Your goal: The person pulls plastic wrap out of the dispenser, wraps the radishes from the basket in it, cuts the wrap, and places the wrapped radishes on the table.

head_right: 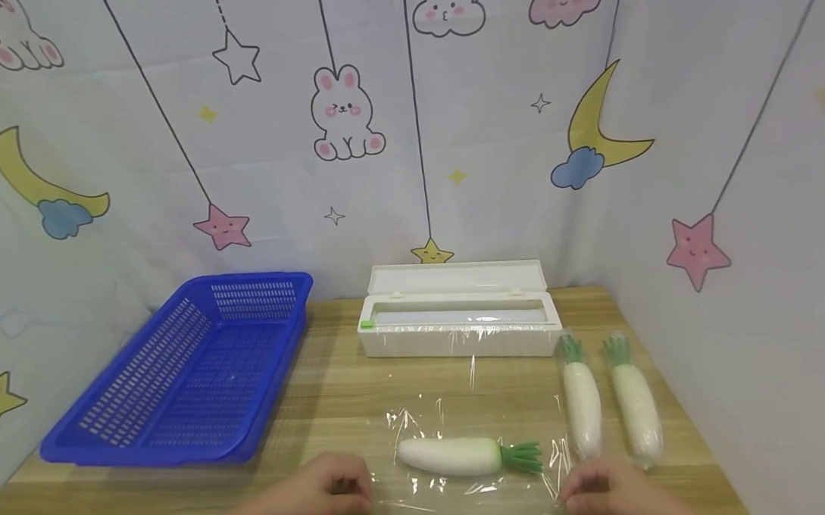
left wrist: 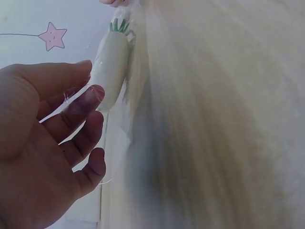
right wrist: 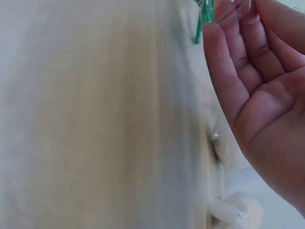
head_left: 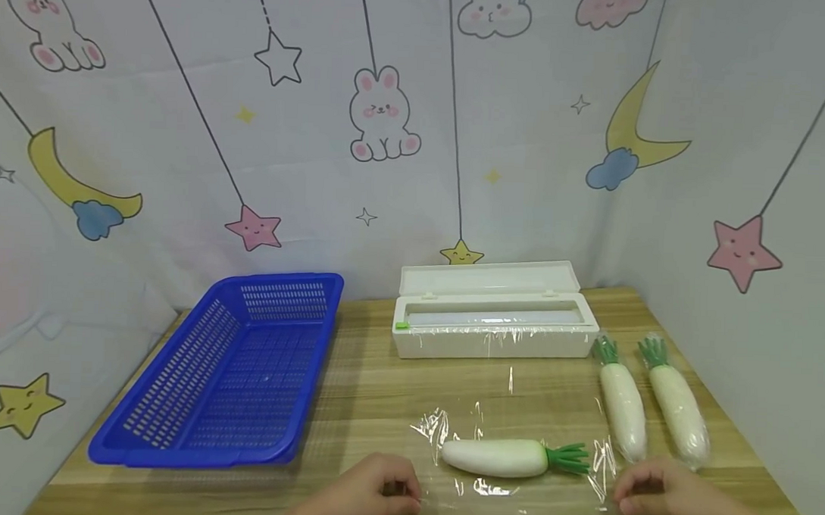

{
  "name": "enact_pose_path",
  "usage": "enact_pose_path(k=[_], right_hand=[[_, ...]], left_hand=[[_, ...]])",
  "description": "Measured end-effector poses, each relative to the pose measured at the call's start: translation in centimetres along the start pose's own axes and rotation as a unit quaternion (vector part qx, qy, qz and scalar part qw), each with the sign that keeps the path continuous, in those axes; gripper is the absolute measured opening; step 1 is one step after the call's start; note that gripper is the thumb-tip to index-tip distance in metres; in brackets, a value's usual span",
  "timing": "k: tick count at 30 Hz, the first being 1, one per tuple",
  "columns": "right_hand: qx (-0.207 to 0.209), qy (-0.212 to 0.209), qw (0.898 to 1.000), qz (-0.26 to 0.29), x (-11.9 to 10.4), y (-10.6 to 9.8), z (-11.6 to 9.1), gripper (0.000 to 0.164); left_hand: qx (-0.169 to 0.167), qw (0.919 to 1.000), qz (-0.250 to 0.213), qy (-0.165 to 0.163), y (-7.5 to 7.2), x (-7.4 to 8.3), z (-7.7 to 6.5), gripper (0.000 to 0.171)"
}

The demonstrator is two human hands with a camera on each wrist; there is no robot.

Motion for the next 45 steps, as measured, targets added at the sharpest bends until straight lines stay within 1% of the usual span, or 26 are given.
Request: enact_pose_path(k=[2, 6, 9, 13, 18, 22, 24, 25, 27, 29, 31, 34, 36, 39, 42, 45], right_hand=[[0.009, 0.003, 1.0, -0.005, -0.3, -0.5, 0.1, 0.025], [0.033, 0.002, 0.999, -0.042, -1.0, -1.5, 0.7, 0.024], [0.048, 0.004, 0.998, -0.052, -1.4, -2.3, 1.3, 0.02], [0.059, 0.03, 0.997, -0.033, -1.5, -3.3, 1.7, 0.018], [0.076, 0.045, 0.995, -0.038, -1.7, -4.2, 2.3, 0.018], [0.086, 0.058, 0.993, -0.064, -1.6, -4.7, 2.8, 0.013], [0.092, 0.071, 0.99, -0.078, -1.4, -4.9, 3.1, 0.012], [0.094, 0.073, 0.989, -0.086, -1.4, -5.0, 3.2, 0.012], [0.101, 0.08, 0.986, -0.103, -1.2, -5.2, 3.4, 0.012], [0.111, 0.082, 0.981, -0.134, -1.0, -5.4, 3.7, 0.012], [0.122, 0.082, 0.974, -0.173, -0.8, -5.5, 4.1, 0.01], [0.129, 0.089, 0.96, -0.231, -0.3, -5.5, 4.6, 0.007], [0.126, 0.1, 0.954, -0.254, 0.1, -5.5, 4.8, 0.005], [0.113, 0.1, 0.947, -0.282, 0.3, -5.1, 5.2, 0.003], [0.095, 0.086, 0.943, -0.307, 0.1, -4.6, 5.4, 0.007], [0.074, 0.086, 0.938, -0.328, 0.1, -4.0, 5.5, 0.009]], left_hand=[[0.016, 0.9998, 0.009, 0.012, -0.5, 0.0, 0.1, 0.002], [0.047, 0.9982, 0.031, 0.022, -1.3, 0.0, 0.3, 0.002], [0.061, 0.9978, 0.022, -0.014, -1.9, -0.2, 0.4, 0.002], [0.083, 0.995, 0.016, -0.053, -2.7, -0.8, 0.8, 0.006], [0.099, 0.993, 0.025, -0.06, -3.6, -1.2, 1.5, 0.011], [0.106, 0.9925, 0.02, -0.057, -4.1, -1.4, 2.2, 0.014], [0.11, 0.9916, 0.012, -0.068, -4.3, -1.7, 2.5, 0.016], [0.111, 0.9905, 0.007, -0.08, -4.4, -1.9, 2.7, 0.017], [0.115, 0.9875, 0.0, -0.107, -4.5, -2.5, 3.0, 0.019], [0.121, 0.984, -0.003, -0.131, -4.5, -3.2, 3.2, 0.019], [0.127, 0.9812, 0.002, -0.145, -4.5, -3.8, 3.5, 0.018], [0.133, 0.9799, 0.02, -0.148, -4.3, -4.3, 3.9, 0.014], [0.131, 0.9793, 0.036, -0.15, -4.2, -4.5, 4.0, 0.012], [0.126, 0.9793, 0.063, -0.146, -4.0, -4.5, 4.2, 0.01], [0.121, 0.979, 0.087, -0.139, -3.7, -4.5, 4.3, 0.008], [0.113, 0.9793, 0.099, -0.136, -3.3, -4.5, 4.3, 0.006]])
Point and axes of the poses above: each hand's wrist, its own z-axis towards the middle knuckle, its own y-axis out of the palm, x = y × z, the point moved 7 cm from there along z, towards the middle knuckle
